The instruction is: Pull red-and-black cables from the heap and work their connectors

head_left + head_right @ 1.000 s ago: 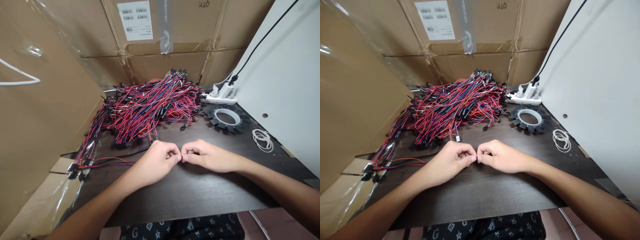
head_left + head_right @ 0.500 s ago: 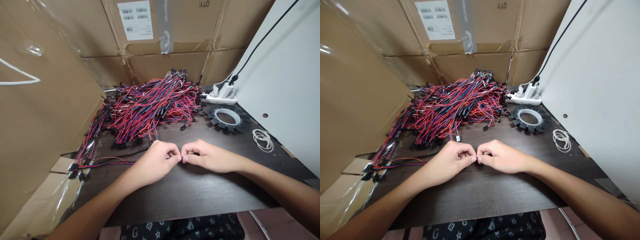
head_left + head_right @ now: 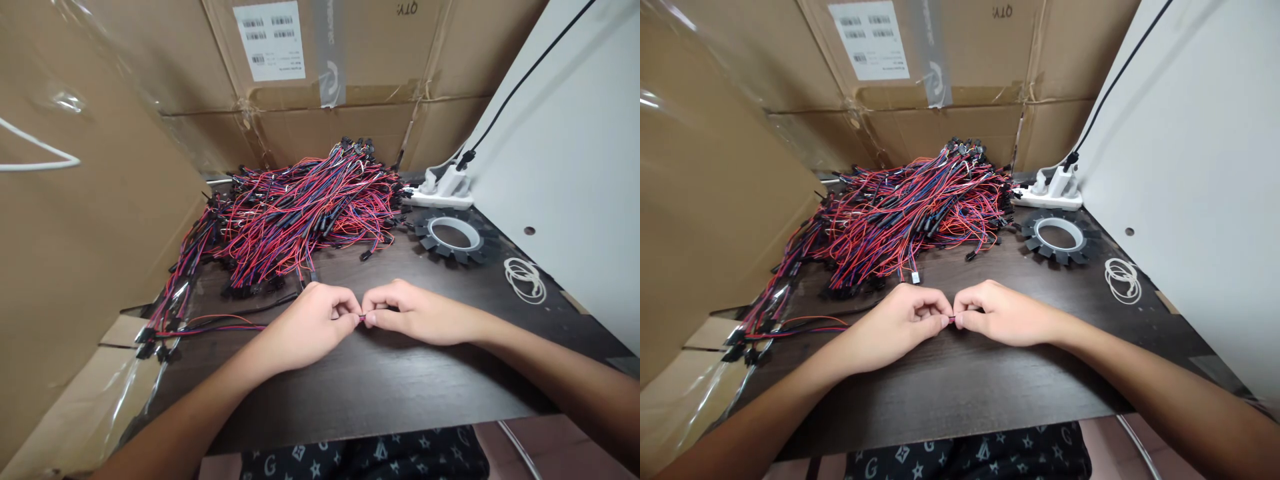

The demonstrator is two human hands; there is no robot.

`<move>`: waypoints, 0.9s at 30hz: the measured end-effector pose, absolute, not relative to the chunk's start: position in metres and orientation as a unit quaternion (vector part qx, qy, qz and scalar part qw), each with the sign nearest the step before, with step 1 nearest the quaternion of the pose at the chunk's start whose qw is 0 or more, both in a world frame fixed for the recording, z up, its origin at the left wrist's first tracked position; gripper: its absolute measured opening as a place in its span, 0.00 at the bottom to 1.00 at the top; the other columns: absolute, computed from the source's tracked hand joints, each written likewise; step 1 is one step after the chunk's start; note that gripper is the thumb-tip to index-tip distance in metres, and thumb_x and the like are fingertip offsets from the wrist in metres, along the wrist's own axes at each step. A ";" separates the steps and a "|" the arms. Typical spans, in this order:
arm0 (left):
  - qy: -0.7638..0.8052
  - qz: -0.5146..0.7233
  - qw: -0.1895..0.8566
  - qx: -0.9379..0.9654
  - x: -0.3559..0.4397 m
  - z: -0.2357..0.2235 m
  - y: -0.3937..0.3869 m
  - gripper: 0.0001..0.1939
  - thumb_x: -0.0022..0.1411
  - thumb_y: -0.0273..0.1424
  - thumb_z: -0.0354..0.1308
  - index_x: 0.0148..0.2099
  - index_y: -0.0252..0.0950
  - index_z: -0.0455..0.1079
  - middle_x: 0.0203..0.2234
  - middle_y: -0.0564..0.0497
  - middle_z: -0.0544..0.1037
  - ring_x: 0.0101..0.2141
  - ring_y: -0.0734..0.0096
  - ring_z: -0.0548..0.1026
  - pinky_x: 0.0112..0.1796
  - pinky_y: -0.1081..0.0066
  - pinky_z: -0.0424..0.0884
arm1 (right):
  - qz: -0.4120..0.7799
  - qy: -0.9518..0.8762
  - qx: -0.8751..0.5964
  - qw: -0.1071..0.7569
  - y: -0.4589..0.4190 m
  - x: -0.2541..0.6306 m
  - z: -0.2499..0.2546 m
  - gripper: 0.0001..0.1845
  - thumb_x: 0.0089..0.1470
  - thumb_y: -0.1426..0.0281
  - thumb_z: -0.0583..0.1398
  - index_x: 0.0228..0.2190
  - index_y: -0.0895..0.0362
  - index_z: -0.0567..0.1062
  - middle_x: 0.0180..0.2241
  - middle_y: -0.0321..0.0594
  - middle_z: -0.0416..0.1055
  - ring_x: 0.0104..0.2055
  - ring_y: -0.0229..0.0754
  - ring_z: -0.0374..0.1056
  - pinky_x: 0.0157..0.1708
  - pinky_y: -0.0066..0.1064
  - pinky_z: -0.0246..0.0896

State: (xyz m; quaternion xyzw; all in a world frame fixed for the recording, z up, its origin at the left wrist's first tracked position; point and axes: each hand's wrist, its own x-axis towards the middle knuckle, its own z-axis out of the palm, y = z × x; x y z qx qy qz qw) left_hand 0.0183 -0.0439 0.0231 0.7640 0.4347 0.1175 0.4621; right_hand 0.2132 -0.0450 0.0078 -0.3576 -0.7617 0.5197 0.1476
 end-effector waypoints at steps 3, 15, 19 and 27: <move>0.435 0.111 0.465 0.763 0.017 0.022 -0.044 0.09 0.58 0.27 0.53 0.32 0.31 0.75 0.18 0.57 0.67 0.22 0.80 0.62 0.24 0.78 0.57 | 0.524 -0.758 -0.360 0.145 -0.045 0.213 0.008 0.08 0.56 0.73 0.55 0.27 0.62 0.70 0.22 0.31 0.61 0.25 0.31 0.54 0.26 0.23 0.48; 0.427 0.098 0.461 0.772 0.014 0.024 -0.041 0.10 0.57 0.24 0.51 0.34 0.31 0.74 0.21 0.55 0.70 0.24 0.77 0.64 0.26 0.76 0.57 | 0.570 -0.726 -0.360 0.134 -0.044 0.214 0.011 0.07 0.56 0.74 0.53 0.28 0.62 0.69 0.20 0.31 0.60 0.21 0.30 0.53 0.22 0.21 0.48; 0.435 0.096 0.472 0.761 0.015 0.022 -0.040 0.09 0.56 0.24 0.52 0.33 0.31 0.74 0.20 0.54 0.70 0.23 0.77 0.65 0.25 0.76 0.57 | 0.599 -0.700 -0.371 0.116 -0.044 0.215 0.012 0.07 0.55 0.76 0.51 0.31 0.63 0.69 0.19 0.31 0.62 0.19 0.29 0.53 0.20 0.21 0.49; 0.437 0.097 0.462 0.765 0.015 0.024 -0.040 0.10 0.57 0.25 0.51 0.33 0.31 0.73 0.20 0.53 0.72 0.24 0.76 0.67 0.26 0.76 0.59 | 0.627 -0.681 -0.363 0.111 -0.043 0.216 0.013 0.10 0.50 0.78 0.52 0.34 0.64 0.71 0.21 0.35 0.67 0.19 0.29 0.56 0.19 0.21 0.52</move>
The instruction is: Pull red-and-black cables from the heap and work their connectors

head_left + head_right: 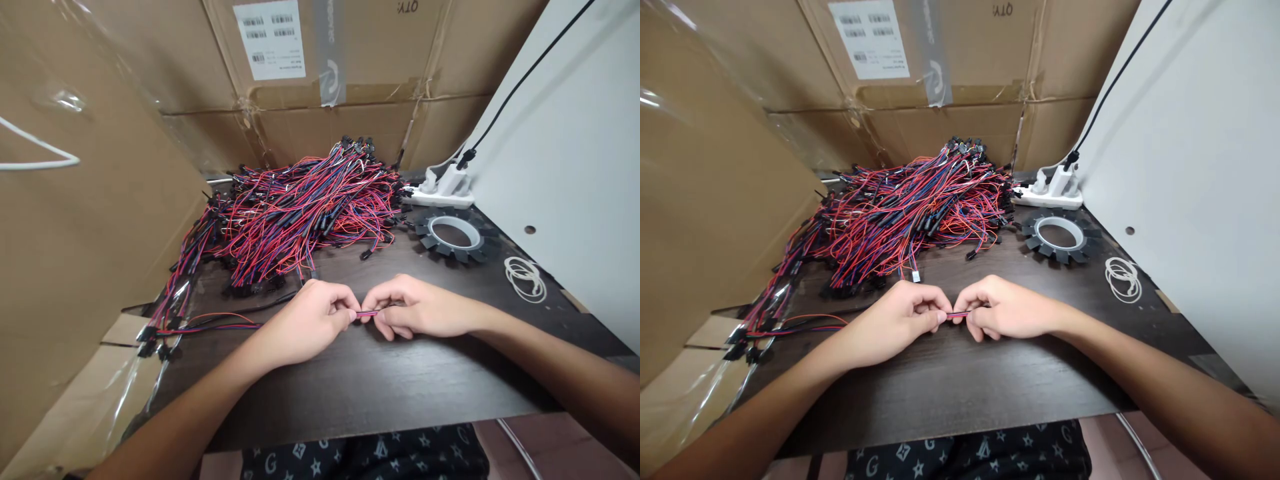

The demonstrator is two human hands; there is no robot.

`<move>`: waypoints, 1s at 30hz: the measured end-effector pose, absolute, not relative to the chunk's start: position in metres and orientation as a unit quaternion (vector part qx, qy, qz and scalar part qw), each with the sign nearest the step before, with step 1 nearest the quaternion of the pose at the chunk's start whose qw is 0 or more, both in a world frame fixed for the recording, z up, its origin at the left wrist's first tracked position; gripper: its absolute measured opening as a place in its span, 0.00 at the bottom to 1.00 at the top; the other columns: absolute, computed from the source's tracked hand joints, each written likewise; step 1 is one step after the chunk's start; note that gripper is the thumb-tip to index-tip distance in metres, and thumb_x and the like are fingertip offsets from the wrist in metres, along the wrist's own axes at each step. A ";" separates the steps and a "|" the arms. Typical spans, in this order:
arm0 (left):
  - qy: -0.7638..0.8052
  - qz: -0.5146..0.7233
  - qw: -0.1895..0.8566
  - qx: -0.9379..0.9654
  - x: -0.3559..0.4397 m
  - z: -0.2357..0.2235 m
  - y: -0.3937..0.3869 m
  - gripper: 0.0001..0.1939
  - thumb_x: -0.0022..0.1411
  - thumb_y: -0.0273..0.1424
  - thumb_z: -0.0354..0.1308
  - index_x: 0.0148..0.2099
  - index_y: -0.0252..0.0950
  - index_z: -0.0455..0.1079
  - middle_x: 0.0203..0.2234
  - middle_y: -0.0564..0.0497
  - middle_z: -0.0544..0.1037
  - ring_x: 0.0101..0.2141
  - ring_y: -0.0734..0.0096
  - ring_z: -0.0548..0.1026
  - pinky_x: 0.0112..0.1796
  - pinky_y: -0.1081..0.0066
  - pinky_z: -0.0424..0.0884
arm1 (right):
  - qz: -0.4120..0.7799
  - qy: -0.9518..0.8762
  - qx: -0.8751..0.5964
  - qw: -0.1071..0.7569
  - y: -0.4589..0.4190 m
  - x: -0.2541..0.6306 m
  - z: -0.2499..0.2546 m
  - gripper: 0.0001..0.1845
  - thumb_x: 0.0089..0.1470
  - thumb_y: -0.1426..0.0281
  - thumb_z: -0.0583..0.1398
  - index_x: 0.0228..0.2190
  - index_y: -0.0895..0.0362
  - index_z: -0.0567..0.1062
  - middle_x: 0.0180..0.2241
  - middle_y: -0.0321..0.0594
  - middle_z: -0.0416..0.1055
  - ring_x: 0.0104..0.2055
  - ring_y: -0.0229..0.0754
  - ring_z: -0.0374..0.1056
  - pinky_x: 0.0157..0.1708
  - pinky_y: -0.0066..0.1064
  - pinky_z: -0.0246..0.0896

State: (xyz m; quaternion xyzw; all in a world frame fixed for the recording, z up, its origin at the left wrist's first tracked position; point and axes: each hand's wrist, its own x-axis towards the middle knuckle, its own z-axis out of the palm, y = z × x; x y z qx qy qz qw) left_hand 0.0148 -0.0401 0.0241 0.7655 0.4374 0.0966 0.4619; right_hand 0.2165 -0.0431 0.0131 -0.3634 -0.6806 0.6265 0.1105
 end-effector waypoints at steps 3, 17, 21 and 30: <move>0.437 0.092 0.460 0.767 0.014 0.024 -0.040 0.10 0.58 0.25 0.51 0.33 0.31 0.73 0.20 0.53 0.72 0.24 0.76 0.67 0.26 0.76 0.59 | 0.639 -0.674 -0.354 0.113 -0.043 0.217 0.012 0.10 0.51 0.76 0.52 0.34 0.64 0.71 0.22 0.35 0.67 0.18 0.29 0.56 0.18 0.20 0.49; 0.440 0.097 0.460 0.765 0.016 0.026 -0.040 0.09 0.57 0.24 0.51 0.31 0.31 0.73 0.19 0.55 0.70 0.23 0.77 0.65 0.25 0.76 0.58 | 0.674 -0.633 -0.361 0.117 -0.041 0.218 0.009 0.11 0.50 0.72 0.53 0.35 0.64 0.70 0.21 0.36 0.67 0.16 0.28 0.55 0.12 0.18 0.46; 0.442 0.096 0.452 0.769 0.015 0.027 -0.040 0.09 0.58 0.26 0.52 0.31 0.31 0.73 0.20 0.53 0.71 0.24 0.75 0.66 0.26 0.75 0.58 | 0.668 -0.627 -0.381 0.122 -0.042 0.217 0.010 0.08 0.49 0.72 0.54 0.32 0.62 0.68 0.21 0.36 0.68 0.15 0.28 0.56 0.11 0.17 0.46; 0.441 0.099 0.453 0.769 0.015 0.027 -0.040 0.09 0.56 0.25 0.51 0.30 0.32 0.73 0.20 0.54 0.71 0.24 0.75 0.66 0.27 0.75 0.59 | 0.678 -0.611 -0.385 0.140 -0.041 0.217 0.009 0.07 0.46 0.74 0.53 0.32 0.59 0.63 0.20 0.33 0.68 0.14 0.28 0.56 0.10 0.16 0.45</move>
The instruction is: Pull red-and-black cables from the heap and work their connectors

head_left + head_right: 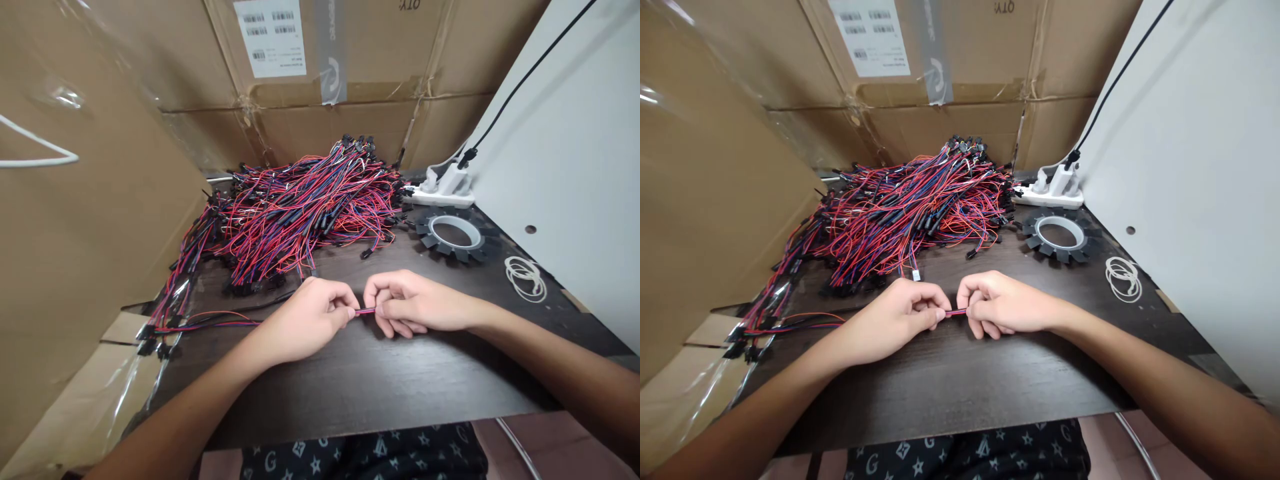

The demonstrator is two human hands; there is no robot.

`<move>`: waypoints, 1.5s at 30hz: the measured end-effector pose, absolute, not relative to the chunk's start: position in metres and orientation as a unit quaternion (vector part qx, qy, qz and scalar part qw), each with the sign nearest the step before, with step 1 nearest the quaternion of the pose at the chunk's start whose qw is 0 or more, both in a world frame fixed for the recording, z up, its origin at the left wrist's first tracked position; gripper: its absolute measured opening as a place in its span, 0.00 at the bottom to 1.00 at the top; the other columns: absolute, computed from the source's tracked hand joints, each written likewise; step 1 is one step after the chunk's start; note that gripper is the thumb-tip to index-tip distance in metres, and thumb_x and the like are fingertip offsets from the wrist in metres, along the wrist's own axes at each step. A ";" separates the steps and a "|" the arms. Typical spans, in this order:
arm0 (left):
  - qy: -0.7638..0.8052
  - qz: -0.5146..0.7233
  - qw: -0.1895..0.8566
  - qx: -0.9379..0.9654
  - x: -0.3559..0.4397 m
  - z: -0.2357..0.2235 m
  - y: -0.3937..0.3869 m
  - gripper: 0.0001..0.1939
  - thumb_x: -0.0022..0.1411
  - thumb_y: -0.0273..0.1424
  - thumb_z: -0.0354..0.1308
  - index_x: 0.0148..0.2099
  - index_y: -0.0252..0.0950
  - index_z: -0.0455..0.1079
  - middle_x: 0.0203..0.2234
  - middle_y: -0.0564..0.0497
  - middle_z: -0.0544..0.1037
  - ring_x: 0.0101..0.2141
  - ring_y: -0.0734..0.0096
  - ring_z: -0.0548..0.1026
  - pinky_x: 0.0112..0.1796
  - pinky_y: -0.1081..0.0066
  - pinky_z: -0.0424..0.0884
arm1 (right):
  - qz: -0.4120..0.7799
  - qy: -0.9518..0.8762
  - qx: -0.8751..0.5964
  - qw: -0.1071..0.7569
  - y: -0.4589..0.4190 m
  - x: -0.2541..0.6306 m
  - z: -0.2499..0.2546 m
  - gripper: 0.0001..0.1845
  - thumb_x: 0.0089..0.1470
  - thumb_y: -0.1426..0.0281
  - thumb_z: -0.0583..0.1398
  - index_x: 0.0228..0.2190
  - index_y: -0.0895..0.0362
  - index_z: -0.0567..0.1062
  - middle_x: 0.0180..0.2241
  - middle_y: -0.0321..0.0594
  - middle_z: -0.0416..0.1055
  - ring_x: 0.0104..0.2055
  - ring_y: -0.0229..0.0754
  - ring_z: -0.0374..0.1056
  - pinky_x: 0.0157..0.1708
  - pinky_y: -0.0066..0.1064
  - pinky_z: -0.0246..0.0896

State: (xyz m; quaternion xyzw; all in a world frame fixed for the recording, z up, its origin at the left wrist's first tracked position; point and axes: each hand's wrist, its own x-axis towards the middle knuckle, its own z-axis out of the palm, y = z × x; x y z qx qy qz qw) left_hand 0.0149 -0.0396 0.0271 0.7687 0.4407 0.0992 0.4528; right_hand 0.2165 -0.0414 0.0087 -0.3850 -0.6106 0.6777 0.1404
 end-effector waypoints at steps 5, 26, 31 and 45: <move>0.444 0.102 0.455 0.765 0.015 0.029 -0.039 0.08 0.55 0.24 0.52 0.29 0.32 0.72 0.19 0.55 0.70 0.23 0.76 0.65 0.26 0.76 0.58 | 0.673 -0.613 -0.390 0.139 -0.041 0.217 0.009 0.06 0.47 0.74 0.54 0.31 0.58 0.63 0.20 0.34 0.69 0.15 0.29 0.57 0.10 0.16 0.46; 0.436 0.089 0.452 0.773 0.016 0.030 -0.040 0.08 0.57 0.24 0.53 0.30 0.32 0.73 0.19 0.56 0.69 0.23 0.77 0.64 0.27 0.75 0.58 | 0.661 -0.637 -0.378 0.122 -0.041 0.219 0.010 0.05 0.48 0.71 0.56 0.30 0.60 0.65 0.21 0.35 0.67 0.17 0.30 0.57 0.12 0.18 0.47; 0.432 0.080 0.449 0.778 0.016 0.030 -0.041 0.08 0.57 0.24 0.53 0.30 0.31 0.73 0.18 0.56 0.68 0.23 0.77 0.64 0.28 0.75 0.58 | 0.651 -0.647 -0.370 0.143 -0.040 0.218 0.011 0.04 0.46 0.73 0.57 0.25 0.60 0.65 0.18 0.32 0.65 0.17 0.28 0.54 0.17 0.19 0.48; 0.431 0.076 0.447 0.780 0.015 0.029 -0.041 0.08 0.58 0.25 0.53 0.31 0.31 0.73 0.19 0.56 0.69 0.23 0.78 0.64 0.27 0.76 0.58 | 0.657 -0.642 -0.367 0.147 -0.040 0.217 0.010 0.04 0.45 0.72 0.57 0.24 0.60 0.65 0.17 0.31 0.64 0.17 0.29 0.52 0.18 0.21 0.46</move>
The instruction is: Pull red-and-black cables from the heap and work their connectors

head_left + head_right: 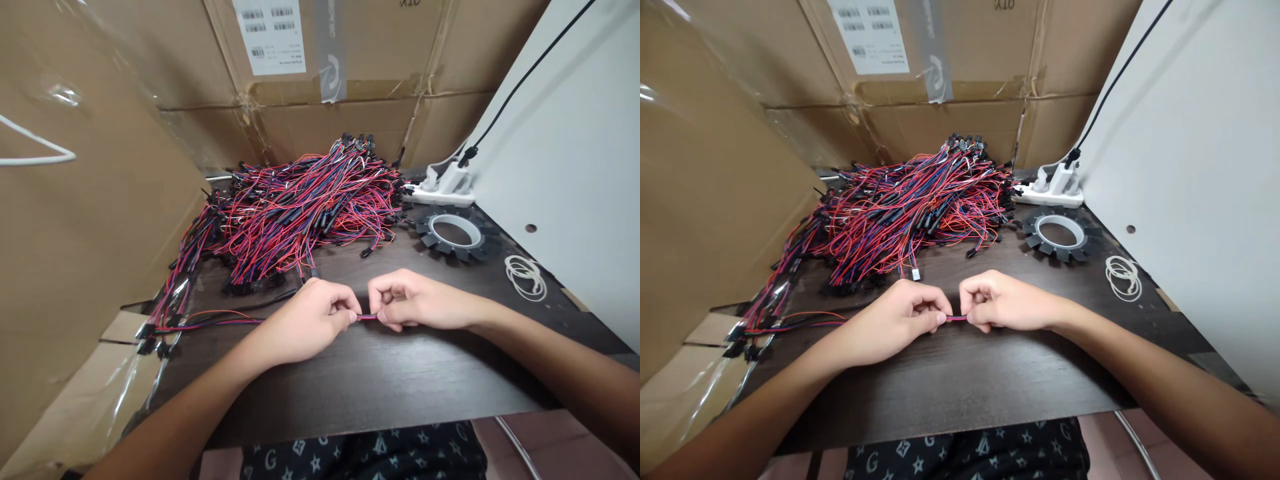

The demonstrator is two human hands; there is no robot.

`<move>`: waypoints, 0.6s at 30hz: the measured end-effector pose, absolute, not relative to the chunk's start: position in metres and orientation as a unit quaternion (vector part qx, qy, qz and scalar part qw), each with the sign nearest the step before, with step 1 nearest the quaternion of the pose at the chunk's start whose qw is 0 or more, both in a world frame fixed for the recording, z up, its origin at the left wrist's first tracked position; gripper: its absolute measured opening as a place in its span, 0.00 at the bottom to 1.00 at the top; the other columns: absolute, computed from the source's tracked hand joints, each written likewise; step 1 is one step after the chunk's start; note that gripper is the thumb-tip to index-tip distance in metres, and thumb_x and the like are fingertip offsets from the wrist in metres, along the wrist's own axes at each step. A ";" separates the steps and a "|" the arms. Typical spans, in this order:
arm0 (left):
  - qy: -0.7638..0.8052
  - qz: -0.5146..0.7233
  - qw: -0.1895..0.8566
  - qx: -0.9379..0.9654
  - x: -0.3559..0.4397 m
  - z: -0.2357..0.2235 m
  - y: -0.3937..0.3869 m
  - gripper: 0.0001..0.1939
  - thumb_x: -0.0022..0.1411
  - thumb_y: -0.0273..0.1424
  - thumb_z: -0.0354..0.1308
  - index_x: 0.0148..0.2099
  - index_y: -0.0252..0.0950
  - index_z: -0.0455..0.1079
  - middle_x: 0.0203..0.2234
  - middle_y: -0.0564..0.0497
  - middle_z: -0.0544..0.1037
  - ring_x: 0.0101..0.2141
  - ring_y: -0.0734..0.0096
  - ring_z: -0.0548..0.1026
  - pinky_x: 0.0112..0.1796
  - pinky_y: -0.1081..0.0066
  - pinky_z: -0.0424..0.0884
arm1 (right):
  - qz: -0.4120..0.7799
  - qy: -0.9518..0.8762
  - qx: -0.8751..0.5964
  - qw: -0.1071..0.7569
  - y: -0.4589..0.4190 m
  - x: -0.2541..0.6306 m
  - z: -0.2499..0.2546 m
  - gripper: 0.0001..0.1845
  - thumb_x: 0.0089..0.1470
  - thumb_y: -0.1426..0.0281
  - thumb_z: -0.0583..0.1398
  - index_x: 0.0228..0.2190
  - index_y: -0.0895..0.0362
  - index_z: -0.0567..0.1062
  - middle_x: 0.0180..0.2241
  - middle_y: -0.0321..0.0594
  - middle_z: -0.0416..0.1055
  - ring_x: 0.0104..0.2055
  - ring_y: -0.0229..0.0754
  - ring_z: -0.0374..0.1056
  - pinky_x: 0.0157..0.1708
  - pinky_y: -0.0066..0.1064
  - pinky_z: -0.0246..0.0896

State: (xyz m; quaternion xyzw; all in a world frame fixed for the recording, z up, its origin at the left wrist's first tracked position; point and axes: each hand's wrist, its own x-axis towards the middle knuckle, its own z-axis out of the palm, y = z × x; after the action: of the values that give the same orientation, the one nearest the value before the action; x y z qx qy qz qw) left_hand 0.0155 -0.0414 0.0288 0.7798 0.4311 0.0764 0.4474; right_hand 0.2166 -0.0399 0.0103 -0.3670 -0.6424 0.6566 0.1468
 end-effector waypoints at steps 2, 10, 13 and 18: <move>0.430 0.077 0.448 0.780 0.016 0.029 -0.042 0.08 0.58 0.24 0.53 0.31 0.31 0.73 0.19 0.56 0.68 0.23 0.78 0.64 0.27 0.76 0.58 | 0.661 -0.641 -0.361 0.147 -0.040 0.217 0.010 0.04 0.45 0.72 0.57 0.24 0.60 0.65 0.16 0.31 0.63 0.17 0.29 0.51 0.18 0.21 0.46; 0.421 0.083 0.449 0.784 0.016 0.029 -0.042 0.08 0.57 0.23 0.53 0.30 0.31 0.73 0.19 0.56 0.68 0.23 0.79 0.64 0.28 0.77 0.58 | 0.653 -0.653 -0.354 0.147 -0.040 0.217 0.010 0.04 0.45 0.72 0.56 0.23 0.60 0.65 0.17 0.30 0.61 0.19 0.30 0.52 0.21 0.23 0.46; 0.423 0.080 0.450 0.783 0.016 0.029 -0.042 0.08 0.57 0.23 0.53 0.31 0.31 0.73 0.19 0.56 0.68 0.23 0.79 0.63 0.27 0.77 0.58 | 0.649 -0.657 -0.356 0.144 -0.040 0.217 0.009 0.04 0.45 0.72 0.56 0.23 0.60 0.65 0.17 0.31 0.61 0.20 0.30 0.53 0.21 0.23 0.47; 0.420 0.080 0.447 0.786 0.016 0.028 -0.041 0.08 0.58 0.23 0.53 0.31 0.31 0.74 0.19 0.56 0.68 0.22 0.79 0.63 0.27 0.77 0.58 | 0.647 -0.657 -0.361 0.142 -0.040 0.216 0.009 0.04 0.45 0.72 0.57 0.23 0.60 0.65 0.17 0.31 0.61 0.20 0.30 0.54 0.21 0.23 0.47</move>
State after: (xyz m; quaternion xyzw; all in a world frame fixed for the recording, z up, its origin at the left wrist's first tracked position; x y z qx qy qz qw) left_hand 0.0163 -0.0415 0.0282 0.7856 0.4205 0.0796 0.4468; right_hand 0.2163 -0.0403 0.0093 -0.3607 -0.6568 0.6469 0.1418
